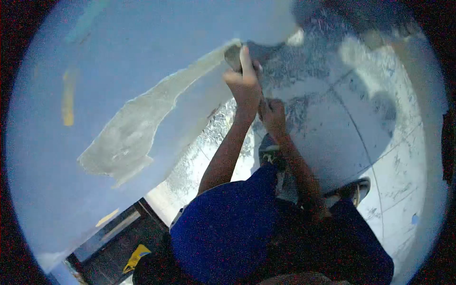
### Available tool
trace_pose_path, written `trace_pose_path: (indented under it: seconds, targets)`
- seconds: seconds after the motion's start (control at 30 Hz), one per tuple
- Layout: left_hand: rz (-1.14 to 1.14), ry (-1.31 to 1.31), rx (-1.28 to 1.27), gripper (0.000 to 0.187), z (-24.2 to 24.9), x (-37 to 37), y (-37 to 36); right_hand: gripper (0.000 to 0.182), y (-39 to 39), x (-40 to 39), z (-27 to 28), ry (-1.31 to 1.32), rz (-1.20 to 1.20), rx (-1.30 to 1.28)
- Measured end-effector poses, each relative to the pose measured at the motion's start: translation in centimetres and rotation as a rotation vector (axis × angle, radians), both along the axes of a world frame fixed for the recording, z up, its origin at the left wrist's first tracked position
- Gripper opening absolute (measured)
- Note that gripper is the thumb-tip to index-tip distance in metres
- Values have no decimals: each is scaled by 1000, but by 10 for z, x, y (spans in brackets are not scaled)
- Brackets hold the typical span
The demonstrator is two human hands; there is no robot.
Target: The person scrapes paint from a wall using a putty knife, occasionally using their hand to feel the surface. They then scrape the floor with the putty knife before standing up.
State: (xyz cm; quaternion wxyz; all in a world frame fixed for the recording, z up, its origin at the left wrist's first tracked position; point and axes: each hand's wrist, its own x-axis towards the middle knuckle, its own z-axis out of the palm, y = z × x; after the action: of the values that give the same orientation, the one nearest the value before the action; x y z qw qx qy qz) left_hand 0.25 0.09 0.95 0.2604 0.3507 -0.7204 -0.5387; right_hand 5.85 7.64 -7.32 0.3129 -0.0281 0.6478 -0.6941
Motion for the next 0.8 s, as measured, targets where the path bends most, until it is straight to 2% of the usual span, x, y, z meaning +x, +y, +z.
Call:
trace_pose_path:
  seconds: [0.07, 0.1, 0.13, 0.17, 0.23, 0.33, 0.4, 0.43, 0.53, 0.63, 0.7, 0.77, 0.8]
  targets:
    - [92, 67, -69, 39, 2, -7, 8, 41, -2, -22, 9, 124, -5, -51]
    - [45, 237, -33, 38, 8, -21, 10, 40, -1, -25, 11, 163, -27, -70]
    - [-25, 191, -65, 37, 13, -33, 7, 39, -1, -18, 10, 176, -53, -78]
    - [-69, 126, -89, 37, 17, -39, 4, 33, -11, -16, -8, 387, -172, 62]
    - [-53, 37, -123, 36, 19, -29, 7, 31, 1, 16, -19, 493, -126, 134]
    - [41, 34, -41, 39, 5, -10, 13, 37, 3, -3, -35, 65, -61, -147]
    - [16, 33, 38, 36, 3, -14, 9, 41, 6, -7, -15, 138, 16, 18]
    - [-7, 41, 30, 34, 3, -16, 7, 47, 2, -7, -13, 162, -63, -1]
    - [-20, -6, -27, 31, 5, -9, 7, 47, 2, -7, -5, 13, -70, -95]
    - [-19, 54, -33, 33, 13, -12, 7, 48, -1, -6, -8, 78, 4, -76]
    - [-21, 125, 31, 40, 10, -24, 7, 48, -4, -13, -5, 205, -117, 7]
    - [21, 87, -22, 39, -8, 1, 10, 48, -11, -6, -28, 956, -378, 154]
    - [10, 131, -66, 39, -12, -10, 4, 47, -10, -17, -20, 652, -256, 63]
